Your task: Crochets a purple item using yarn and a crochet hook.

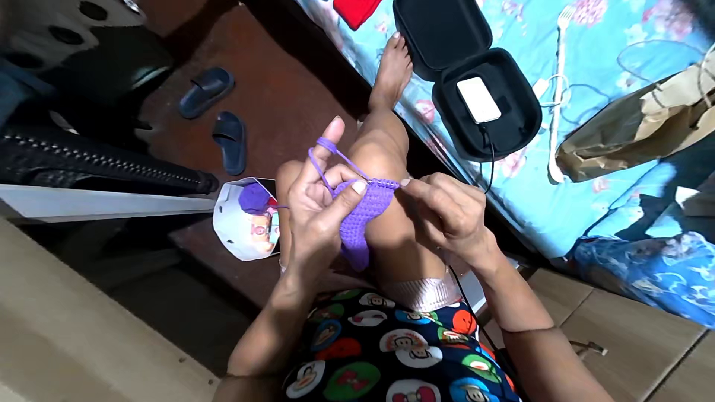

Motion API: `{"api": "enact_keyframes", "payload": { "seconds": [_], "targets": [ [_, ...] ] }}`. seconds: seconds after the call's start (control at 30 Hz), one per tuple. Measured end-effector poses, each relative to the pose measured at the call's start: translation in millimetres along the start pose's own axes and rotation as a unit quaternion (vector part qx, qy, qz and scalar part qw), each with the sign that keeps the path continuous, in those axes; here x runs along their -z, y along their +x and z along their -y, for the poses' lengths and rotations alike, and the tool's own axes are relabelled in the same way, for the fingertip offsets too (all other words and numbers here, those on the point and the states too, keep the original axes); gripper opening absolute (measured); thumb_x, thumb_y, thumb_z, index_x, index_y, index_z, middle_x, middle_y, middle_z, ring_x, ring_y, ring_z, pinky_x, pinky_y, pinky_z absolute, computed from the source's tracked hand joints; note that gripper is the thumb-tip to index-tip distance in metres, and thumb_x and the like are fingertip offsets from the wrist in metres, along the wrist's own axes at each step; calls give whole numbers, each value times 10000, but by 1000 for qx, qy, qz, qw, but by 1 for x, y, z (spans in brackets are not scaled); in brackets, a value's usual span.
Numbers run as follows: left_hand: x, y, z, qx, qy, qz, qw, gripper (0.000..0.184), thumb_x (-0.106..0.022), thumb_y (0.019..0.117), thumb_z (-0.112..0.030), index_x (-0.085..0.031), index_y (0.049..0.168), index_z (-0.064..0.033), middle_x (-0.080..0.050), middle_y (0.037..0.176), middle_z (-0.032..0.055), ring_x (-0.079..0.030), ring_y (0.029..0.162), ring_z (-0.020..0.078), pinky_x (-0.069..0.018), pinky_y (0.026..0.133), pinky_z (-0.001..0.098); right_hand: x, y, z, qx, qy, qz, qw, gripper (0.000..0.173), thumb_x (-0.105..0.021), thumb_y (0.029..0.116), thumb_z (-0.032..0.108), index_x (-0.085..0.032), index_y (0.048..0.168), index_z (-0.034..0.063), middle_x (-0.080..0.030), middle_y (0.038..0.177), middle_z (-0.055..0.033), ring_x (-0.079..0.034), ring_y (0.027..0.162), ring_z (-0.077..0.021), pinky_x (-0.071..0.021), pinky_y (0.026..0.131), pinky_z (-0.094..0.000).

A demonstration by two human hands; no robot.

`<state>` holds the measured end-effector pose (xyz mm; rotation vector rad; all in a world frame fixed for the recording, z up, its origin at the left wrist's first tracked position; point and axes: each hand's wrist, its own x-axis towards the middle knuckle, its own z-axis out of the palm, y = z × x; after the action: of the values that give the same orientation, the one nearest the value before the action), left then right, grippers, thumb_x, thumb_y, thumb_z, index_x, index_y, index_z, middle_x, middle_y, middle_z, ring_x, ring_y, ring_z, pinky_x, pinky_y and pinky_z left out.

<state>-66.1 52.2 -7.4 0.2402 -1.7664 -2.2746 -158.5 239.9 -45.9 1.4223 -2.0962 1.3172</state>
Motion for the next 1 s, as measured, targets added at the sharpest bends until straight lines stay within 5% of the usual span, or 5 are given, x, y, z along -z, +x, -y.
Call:
{"api": "enact_keyframes", "payload": {
  "seconds": [0.43,0.6,0.67,0.87,1.0],
  "targets": [
    [7,10,-9,74,-45,20,996,552,-505,918,64,-498,1463,-22,-686,777,-48,-639,638,14,-564,627,164,9,-5,-7,31,-9,9,999,212,-600,945,69,-763,1053,-11,-620,746,-116,-591,652,-187,-468,561,-290],
    [2,4,-6,-3,69,37,997,683,-623,889,74,-416,1529,-38,-728,934,-39,-676,732,34,-577,661,164,8,-1,-1,-66,139,16,988,233,-572,923,14,-736,1071,-60,-636,803,-103,-585,702,-100,-493,626,-213],
    [-9,-2,-2,-65,135,29,988,681,-625,880,72,-401,1518,-2,-709,1011,-57,-668,801,5,-567,711,142,9,6,11,-174,280,25,944,260,-582,968,-21,-686,1193,-101,-713,1062,-132,-660,889,-57,-562,805,-192],
    [-8,-4,9,-102,118,11,988,504,-643,914,42,-567,1404,-46,-728,1097,-40,-696,944,47,-584,860,213,1,16,18,-356,507,0,785,294,-554,976,-40,-674,1245,-28,-714,934,-22,-510,600,32,-420,519,-127],
    [26,6,-3,10,-29,59,998,157,-638,998,-267,-774,975,-194,-753,979,-51,-708,891,63,-591,823,247,0,16,19,-352,469,-4,810,266,-565,977,-47,-683,1215,-52,-720,970,-37,-557,658,23,-463,573,-128]
  ]
}}
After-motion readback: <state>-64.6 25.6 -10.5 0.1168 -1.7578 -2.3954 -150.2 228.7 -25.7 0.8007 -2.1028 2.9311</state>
